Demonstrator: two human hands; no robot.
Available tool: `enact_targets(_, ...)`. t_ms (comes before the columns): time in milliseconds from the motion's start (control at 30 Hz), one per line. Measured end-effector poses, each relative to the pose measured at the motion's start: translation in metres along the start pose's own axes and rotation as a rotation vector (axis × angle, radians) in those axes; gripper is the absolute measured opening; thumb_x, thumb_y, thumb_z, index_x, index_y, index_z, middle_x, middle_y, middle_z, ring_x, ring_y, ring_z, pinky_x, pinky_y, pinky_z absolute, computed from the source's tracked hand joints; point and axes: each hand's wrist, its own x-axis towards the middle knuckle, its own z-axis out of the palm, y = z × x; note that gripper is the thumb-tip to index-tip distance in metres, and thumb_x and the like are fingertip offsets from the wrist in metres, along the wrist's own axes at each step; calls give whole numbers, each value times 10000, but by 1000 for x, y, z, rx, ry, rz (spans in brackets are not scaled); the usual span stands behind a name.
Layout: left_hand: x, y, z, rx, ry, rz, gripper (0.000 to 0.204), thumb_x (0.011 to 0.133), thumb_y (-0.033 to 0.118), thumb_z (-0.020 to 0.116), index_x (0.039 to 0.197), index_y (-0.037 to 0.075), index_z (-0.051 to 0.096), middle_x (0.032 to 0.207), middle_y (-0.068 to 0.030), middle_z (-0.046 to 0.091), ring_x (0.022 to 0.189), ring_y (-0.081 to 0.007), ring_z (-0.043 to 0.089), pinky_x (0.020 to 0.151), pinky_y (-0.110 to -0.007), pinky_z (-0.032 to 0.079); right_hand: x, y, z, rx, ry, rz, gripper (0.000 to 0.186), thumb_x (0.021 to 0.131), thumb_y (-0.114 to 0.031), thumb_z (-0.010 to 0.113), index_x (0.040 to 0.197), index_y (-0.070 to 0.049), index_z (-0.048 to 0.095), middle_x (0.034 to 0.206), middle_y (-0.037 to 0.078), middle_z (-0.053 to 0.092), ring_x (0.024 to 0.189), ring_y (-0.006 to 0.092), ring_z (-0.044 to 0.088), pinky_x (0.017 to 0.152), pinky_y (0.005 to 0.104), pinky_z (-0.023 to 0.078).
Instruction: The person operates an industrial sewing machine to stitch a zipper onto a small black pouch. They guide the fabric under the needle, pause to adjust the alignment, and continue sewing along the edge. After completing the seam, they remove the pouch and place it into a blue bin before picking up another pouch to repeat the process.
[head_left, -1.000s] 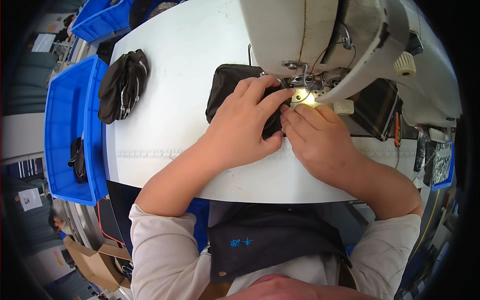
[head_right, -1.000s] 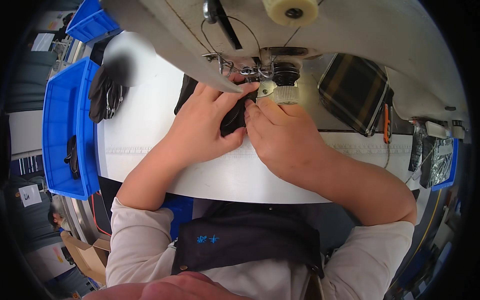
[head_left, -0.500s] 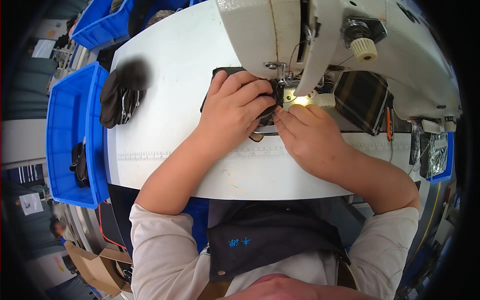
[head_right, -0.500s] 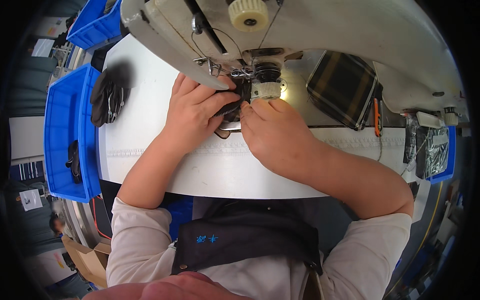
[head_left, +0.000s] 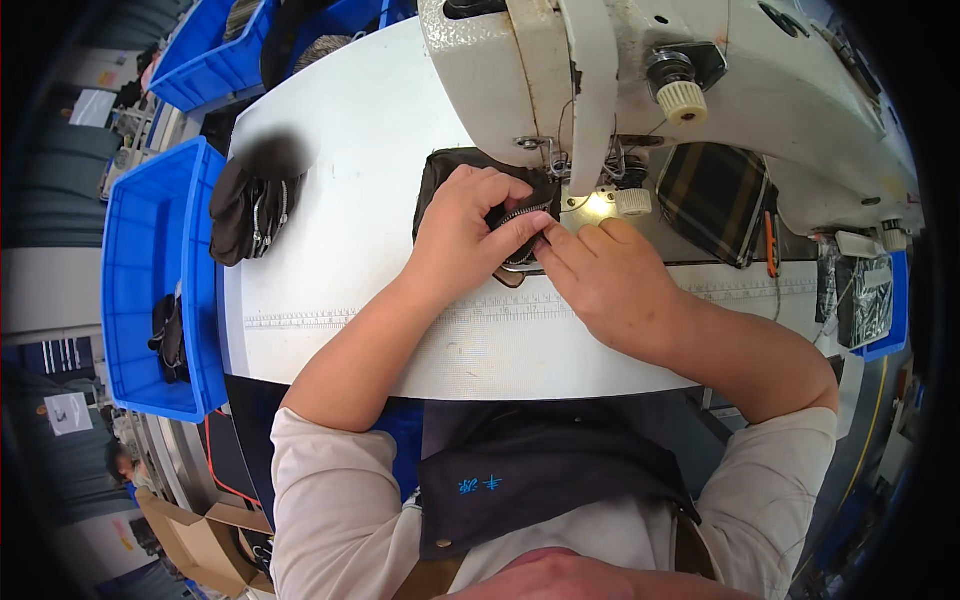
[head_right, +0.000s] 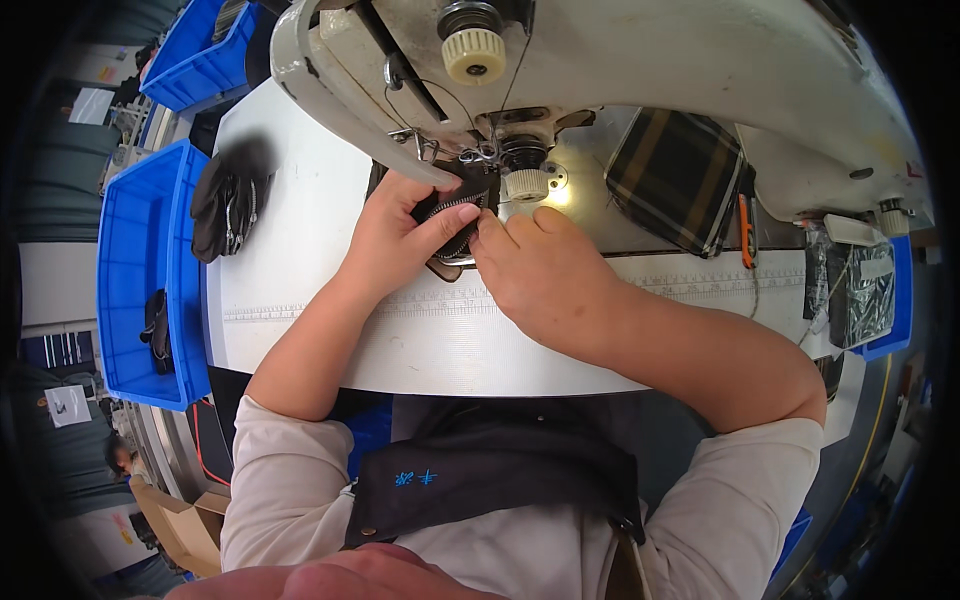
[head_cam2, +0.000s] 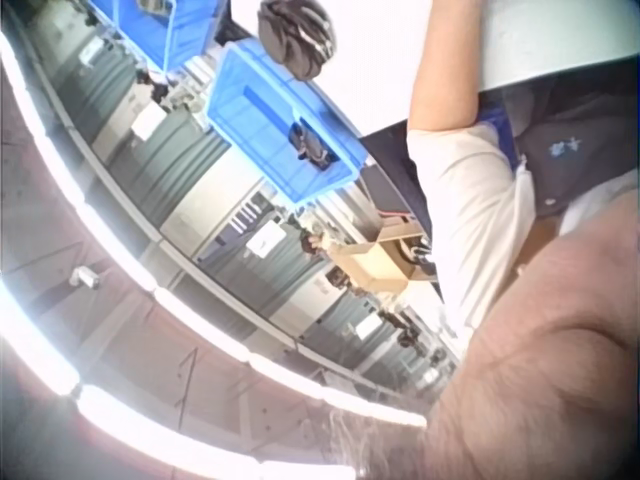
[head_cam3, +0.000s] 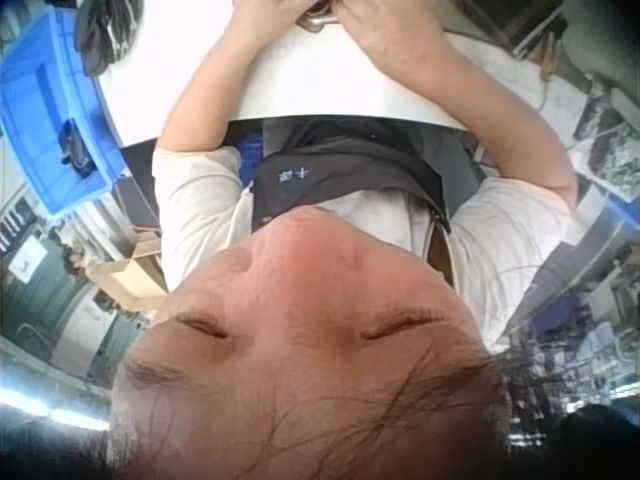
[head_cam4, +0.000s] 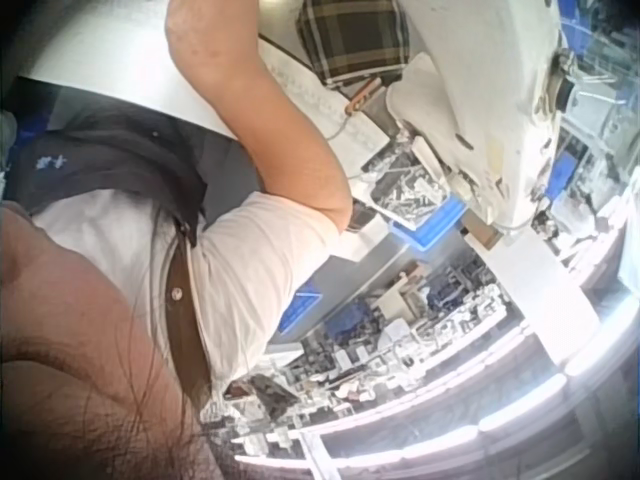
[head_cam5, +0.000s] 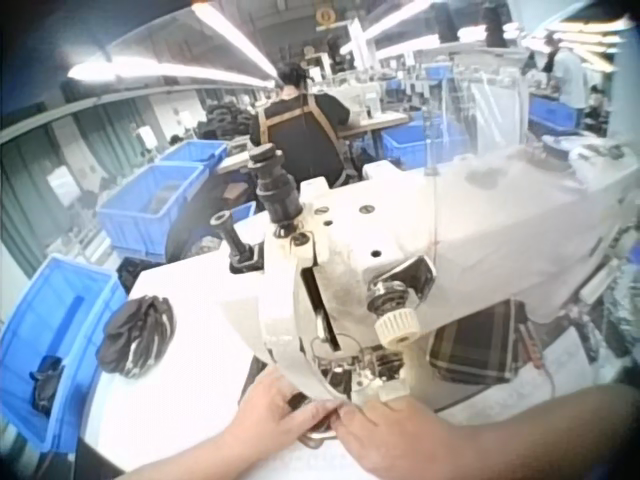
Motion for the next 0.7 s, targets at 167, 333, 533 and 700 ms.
enact_targets(167,0,9,2,-14,-7,-161,168,859,189,832,934,71,741,898,-44,678,864,-277,596,800,-398,480,1,0,1,-27,49,-21,259,829,-128,685,1047,8,710,1007,108,660,829,203,612,722,351,466)
enact_targets(333,5,9,-3,366,48,416,136,831,132,811,944,85,752,848,-59,666,828,-285,601,807,-418,484,0,1,0,-29,31,-14,238,831,-139,681,1024,-6,724,1024,109,672,852,209,621,746,356,474)
enact_targets(533,-3,12,-31,161,-278,169,268,826,100,772,1094,96,783,911,-68,674,885,-284,663,775,-407,536,3,5,-9,29,20,35,247,826,-147,686,1036,-23,727,1173,131,691,1010,225,632,784,359,476)
enact_targets(700,-3,12,-27,280,-292,176,324,889,91,689,1195,155,776,962,-71,679,920,-286,687,731,-395,567,3,3,-10,-42,21,49,267,825,-148,690,1063,-33,730,1194,126,690,1105,239,622,805,377,476)
